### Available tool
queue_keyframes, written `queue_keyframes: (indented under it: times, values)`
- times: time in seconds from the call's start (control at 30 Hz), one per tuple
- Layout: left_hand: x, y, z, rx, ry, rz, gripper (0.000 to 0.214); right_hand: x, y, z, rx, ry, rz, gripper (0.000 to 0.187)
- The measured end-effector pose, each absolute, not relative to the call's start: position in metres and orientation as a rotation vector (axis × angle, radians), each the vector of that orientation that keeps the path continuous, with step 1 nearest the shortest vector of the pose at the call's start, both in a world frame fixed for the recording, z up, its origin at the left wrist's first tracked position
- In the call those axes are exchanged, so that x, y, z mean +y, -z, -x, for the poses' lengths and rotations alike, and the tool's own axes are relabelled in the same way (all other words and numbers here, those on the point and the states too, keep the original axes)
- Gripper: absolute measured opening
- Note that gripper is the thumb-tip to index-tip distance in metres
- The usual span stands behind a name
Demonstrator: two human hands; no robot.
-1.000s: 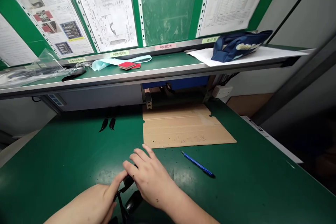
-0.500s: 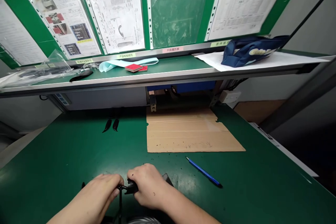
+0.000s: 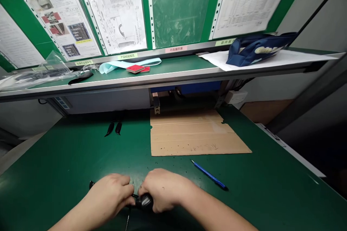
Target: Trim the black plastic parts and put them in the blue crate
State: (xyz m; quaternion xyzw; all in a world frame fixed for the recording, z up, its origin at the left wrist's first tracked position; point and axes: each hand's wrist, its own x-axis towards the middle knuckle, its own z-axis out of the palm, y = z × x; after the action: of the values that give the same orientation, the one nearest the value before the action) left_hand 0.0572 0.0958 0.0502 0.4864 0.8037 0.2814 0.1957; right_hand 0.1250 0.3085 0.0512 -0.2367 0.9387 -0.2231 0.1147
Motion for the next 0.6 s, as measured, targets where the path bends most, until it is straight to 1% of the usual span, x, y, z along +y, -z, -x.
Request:
queue_keyframes:
  times: [0.03, 0.1, 0.17, 0.2, 0.23, 0.3, 0.37, 0.43, 0.47, 0.6]
  values:
    - [0.095, -0.054, -0.055, 2.290, -0.763, -1.325, 0.023, 0.317, -0.055, -0.126, 2.789, 0.818, 0.584, 0.022]
    - [0.090, -0.059, -0.051, 2.379, -0.771, -1.124, 0.028, 0.334, -0.061, -0.128, 2.954, 1.143, 0.148, 0.019]
    - [0.083, -0.057, -0.049, 2.461, -0.899, -0.827, 0.033, 0.344, -0.061, -0.130, 3.045, 1.366, -0.383, 0.011]
    - [0.080, -0.053, -0.050, 2.465, -1.003, -0.684, 0.035, 0.345, -0.059, -0.132, 3.039, 1.431, -0.559, 0.014]
    - [0.078, -0.047, -0.052, 2.421, -1.132, -0.562, 0.036, 0.342, -0.055, -0.134, 3.013, 1.471, -0.638, 0.018]
    - [0.079, -0.029, -0.058, 2.156, -1.451, -0.347, 0.034, 0.328, -0.043, -0.138, 2.946, 1.484, -0.547, 0.019]
    - [0.084, -0.011, -0.069, 1.816, -1.681, -0.189, 0.033, 0.307, -0.027, -0.141, 2.919, 1.390, -0.345, 0.025]
    - [0.091, 0.003, -0.080, 1.578, -1.808, -0.066, 0.036, 0.290, -0.014, -0.142, 2.955, 1.234, -0.230, 0.034]
    - [0.094, 0.008, -0.085, 1.493, -1.858, -0.007, 0.038, 0.283, -0.008, -0.141, 2.982, 1.164, -0.206, 0.035]
    - [0.096, 0.018, -0.101, 1.095, -1.978, 0.323, 0.031, 0.277, 0.003, -0.137, 3.027, 1.049, -0.154, 0.029]
